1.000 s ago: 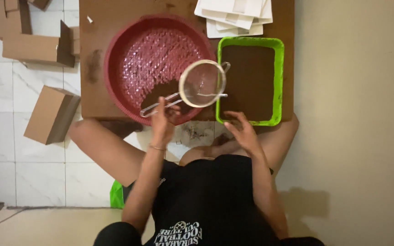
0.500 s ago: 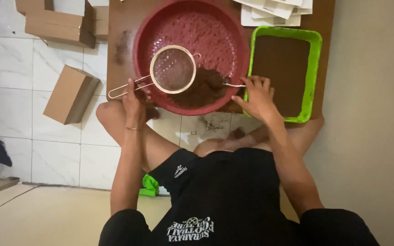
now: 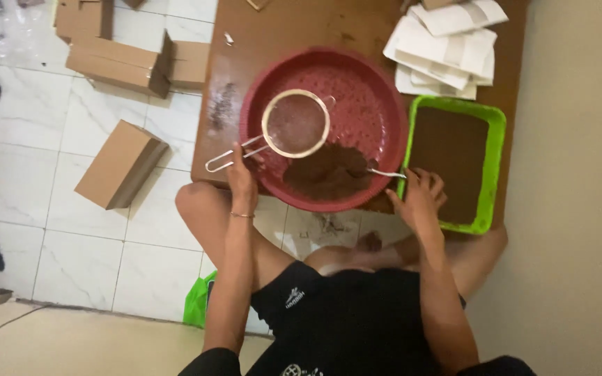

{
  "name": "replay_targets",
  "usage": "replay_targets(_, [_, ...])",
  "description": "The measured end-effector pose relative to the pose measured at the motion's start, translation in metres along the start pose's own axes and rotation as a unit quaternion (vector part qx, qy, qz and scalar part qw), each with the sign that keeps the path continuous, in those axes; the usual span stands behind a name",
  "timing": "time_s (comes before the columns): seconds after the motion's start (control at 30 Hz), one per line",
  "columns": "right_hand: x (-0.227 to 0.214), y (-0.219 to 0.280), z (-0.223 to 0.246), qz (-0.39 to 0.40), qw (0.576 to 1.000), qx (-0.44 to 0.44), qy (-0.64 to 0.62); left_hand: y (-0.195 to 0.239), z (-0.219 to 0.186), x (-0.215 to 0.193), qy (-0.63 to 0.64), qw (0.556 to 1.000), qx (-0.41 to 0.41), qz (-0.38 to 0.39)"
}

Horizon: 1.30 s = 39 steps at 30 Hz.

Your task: The person sits on the floor and uses a spoon to scoop brown powder from a red tray into a metal sieve. They shake the sieve over a green rectangular container to sift the powder, repeating the process multiple times.

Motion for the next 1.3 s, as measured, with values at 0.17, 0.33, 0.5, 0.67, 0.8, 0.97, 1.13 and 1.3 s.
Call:
replay_targets(0.17, [-0.008,0.002,0.010,-0.049,0.998,-0.006,-0.037,0.002,-0.008,0.003,-0.015,0.999,-0.025,0.020])
replay_targets(0.33, [0.012,-0.001,0.003,-0.078,0.997,0.000,-0.015,-0.019,0.022,0.002,-0.039,0.998,0.000,0.056])
replay_targets(0.5, [0.011,0.002,0.006,-0.114,0.993,-0.006,-0.005,-0.006,0.009,0.002,-0.021,0.998,-0.014,0.054])
replay_targets(0.67, [0.012,-0.005,-0.001,-0.153,0.987,-0.040,-0.010,-0.004,0.006,-0.005,-0.037,0.995,0.006,0.092])
replay_targets(0.8, [0.019,-0.017,-0.019,-0.174,0.983,-0.051,0.011,0.003,0.000,-0.009,-0.028,0.996,-0.004,0.087])
replay_targets(0.97, [-0.004,-0.010,0.002,-0.155,0.983,-0.096,0.018,0.005,-0.002,-0.012,-0.030,0.995,0.017,0.089])
replay_targets(1.13, [-0.024,0.005,0.014,-0.118,0.990,-0.057,-0.050,0.002,0.014,-0.017,-0.049,0.992,0.038,0.114])
replay_targets(1.3, [-0.047,0.035,0.033,-0.118,0.982,-0.081,-0.122,0.026,-0.013,-0.015,-0.115,0.989,0.013,0.097])
Point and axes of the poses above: each hand's wrist, its own y-axis away from the middle knuckle, its own x-axis out of the palm, z = x × y, the point moved 6 cm from there along -y, towards the middle knuckle, and after that the axes turned 14 degrees about -z, right-handed, at the moved point
